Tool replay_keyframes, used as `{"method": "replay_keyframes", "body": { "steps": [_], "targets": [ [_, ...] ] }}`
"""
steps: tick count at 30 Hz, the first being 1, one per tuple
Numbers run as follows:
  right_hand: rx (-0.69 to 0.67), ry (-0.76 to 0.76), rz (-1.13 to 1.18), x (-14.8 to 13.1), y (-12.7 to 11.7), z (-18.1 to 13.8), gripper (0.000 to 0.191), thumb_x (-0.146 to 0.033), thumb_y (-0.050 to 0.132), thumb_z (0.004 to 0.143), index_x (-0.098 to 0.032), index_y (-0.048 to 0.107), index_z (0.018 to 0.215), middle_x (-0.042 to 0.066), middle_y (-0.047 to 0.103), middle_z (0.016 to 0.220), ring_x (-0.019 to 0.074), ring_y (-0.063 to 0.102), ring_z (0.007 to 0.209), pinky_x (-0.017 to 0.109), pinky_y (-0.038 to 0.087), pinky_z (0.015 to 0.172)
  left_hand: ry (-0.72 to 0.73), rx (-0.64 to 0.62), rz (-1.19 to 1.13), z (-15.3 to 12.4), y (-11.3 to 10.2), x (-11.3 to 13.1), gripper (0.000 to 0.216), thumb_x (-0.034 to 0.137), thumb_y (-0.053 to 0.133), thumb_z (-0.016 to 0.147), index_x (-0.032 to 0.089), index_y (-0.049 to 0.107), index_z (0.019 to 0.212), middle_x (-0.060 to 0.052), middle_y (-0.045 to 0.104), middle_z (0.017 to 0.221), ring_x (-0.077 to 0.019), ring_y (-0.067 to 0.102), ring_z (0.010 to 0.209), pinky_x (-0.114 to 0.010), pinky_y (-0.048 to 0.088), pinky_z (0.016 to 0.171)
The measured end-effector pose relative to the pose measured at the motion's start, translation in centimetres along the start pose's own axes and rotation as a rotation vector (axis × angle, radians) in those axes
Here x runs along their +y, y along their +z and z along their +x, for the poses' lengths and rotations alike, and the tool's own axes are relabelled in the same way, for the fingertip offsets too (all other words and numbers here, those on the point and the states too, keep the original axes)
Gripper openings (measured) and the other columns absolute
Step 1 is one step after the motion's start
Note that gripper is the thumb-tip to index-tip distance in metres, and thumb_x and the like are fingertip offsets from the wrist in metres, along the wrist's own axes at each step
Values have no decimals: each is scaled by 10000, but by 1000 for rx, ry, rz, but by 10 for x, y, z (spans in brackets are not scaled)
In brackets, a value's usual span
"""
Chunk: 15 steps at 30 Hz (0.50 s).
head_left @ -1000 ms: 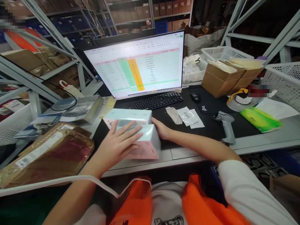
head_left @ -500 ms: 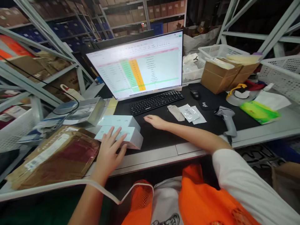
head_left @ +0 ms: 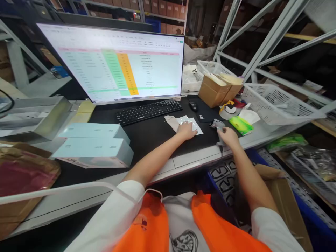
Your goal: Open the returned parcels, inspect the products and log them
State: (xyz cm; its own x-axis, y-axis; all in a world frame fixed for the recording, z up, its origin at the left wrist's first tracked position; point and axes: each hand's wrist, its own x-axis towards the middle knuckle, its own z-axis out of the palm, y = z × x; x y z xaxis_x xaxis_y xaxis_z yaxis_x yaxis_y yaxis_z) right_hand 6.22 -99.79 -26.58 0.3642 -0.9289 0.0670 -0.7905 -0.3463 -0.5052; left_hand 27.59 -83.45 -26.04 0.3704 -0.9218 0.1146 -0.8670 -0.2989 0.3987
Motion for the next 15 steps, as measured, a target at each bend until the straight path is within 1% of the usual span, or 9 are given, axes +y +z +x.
{"method": "replay_keyframes", "body": {
  "steps": [2,4,6,7,9,10,12,14,15],
  "targets": [
    [7,36,37,4,9,1,452,-420,739,812,-109,716,1140,237,699,1224,383,612,1244,410,444,1041,-63,-21,17,9,6,4,431,370,653,945,39,704,1216,-285,644,1342,-434,556,1327,-517,481,1065],
    [0,73,105,7,13,4,344,-397,789,730,-137,711,941,225,724,1090,414,623,1199,427,455,1004,-105,-19,19,12,2,-1,310,257,540,993,47,731,1118,-269,695,1240,-395,627,1237,-476,499,1023],
    [1,101,210,10,12,7,282,-366,809,646,-186,630,771,178,714,942,415,640,1117,432,468,950,-146,15,6,12,-10,-12,361,191,397,1034,63,720,1132,-240,723,1173,-347,675,1158,-439,506,990],
    [7,109,280,11,10,7,301,-366,804,617,-206,587,750,146,696,902,395,644,1070,426,477,916,-162,41,-4,12,-18,-19,410,185,327,1052,76,704,1171,-224,725,1178,-327,680,1154,-423,503,989],
    [7,111,455,11,4,4,366,-428,769,595,-231,530,791,83,651,863,325,644,946,395,496,818,-166,84,-31,10,-30,-30,478,228,237,1085,112,669,1251,-190,716,1239,-294,663,1198,-395,492,1008],
    [-10,100,555,9,0,-1,400,-481,739,598,-240,509,819,57,627,851,286,633,878,375,500,763,-153,86,-48,8,-33,-33,468,280,255,1094,134,663,1271,-171,713,1262,-284,657,1211,-381,490,1015],
    [-82,60,756,4,-7,-13,453,-589,669,607,-248,478,837,25,582,820,221,592,758,343,496,675,-108,53,-84,5,-30,-32,391,392,423,1066,173,676,1266,-138,713,1289,-284,648,1227,-370,487,1031],
    [-168,14,907,-2,-13,-28,481,-655,626,603,-249,442,782,4,529,767,173,530,664,323,482,624,-77,18,-116,2,-17,-26,371,438,607,979,186,699,1236,-142,683,1361,-323,611,1285,-406,471,1068],
    [-210,-5,971,-4,-16,-36,488,-662,630,600,-247,422,748,-8,497,733,152,491,622,312,467,603,-72,13,-131,1,-9,-23,365,430,655,948,183,710,1211,-151,653,1409,-347,579,1325,-436,452,1094]
  ]
}}
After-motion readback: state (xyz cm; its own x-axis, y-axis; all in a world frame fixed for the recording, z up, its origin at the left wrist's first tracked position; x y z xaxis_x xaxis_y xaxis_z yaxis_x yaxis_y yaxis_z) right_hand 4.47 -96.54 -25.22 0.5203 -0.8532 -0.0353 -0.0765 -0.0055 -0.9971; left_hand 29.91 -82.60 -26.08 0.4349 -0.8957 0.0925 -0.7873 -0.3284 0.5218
